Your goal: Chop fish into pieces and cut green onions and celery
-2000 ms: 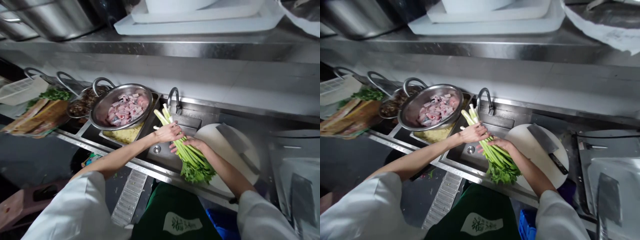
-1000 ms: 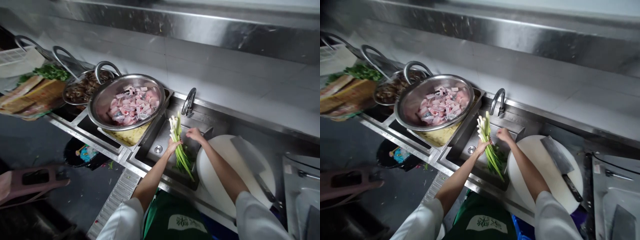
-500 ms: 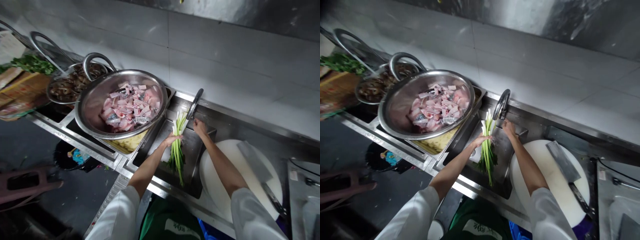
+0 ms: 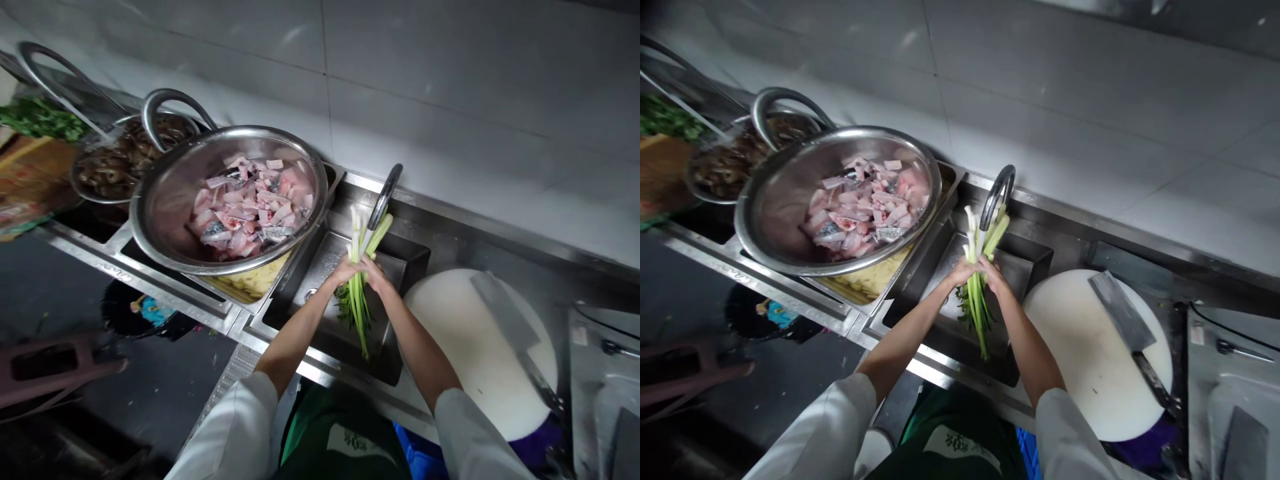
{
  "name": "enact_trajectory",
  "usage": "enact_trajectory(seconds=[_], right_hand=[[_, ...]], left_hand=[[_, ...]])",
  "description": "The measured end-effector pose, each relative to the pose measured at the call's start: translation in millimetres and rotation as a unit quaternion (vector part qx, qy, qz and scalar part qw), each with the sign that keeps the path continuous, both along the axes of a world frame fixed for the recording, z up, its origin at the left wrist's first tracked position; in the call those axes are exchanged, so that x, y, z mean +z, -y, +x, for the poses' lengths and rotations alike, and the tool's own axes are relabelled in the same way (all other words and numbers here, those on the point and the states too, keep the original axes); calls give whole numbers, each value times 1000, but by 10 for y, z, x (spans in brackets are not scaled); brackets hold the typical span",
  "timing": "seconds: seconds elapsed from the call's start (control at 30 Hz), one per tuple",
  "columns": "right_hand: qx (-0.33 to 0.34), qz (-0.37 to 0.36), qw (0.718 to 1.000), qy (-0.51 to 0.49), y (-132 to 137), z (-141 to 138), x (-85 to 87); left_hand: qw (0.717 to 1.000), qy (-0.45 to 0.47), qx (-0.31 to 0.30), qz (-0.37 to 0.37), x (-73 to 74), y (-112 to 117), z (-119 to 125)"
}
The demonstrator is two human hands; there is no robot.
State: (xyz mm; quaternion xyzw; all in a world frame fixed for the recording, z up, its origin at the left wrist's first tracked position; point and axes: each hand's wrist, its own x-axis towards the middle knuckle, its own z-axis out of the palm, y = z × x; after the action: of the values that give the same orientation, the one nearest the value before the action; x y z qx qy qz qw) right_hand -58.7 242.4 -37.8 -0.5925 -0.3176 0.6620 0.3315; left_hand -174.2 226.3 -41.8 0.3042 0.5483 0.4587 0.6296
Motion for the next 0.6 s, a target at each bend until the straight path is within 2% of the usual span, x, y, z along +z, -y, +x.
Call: enact_trajectory(seconds=[0.13, 0.23, 0.37, 0.47, 0.6], right_hand=[[-92, 2, 996, -6, 75, -82, -96], [-111, 31, 993, -11, 118, -90, -118], [-149, 43, 987, 51, 92, 35, -91], [-195, 67, 974, 97, 19, 190, -45], [-216, 133, 959, 126, -136, 384, 68]], left_hand=[[990, -113, 71, 45, 29, 54, 73], [986, -110, 114, 58, 52, 151, 74], [990, -74, 104, 52, 26, 362, -98], [990, -90, 105, 25, -74, 521, -324], [975, -189, 111, -23, -304, 639, -556]])
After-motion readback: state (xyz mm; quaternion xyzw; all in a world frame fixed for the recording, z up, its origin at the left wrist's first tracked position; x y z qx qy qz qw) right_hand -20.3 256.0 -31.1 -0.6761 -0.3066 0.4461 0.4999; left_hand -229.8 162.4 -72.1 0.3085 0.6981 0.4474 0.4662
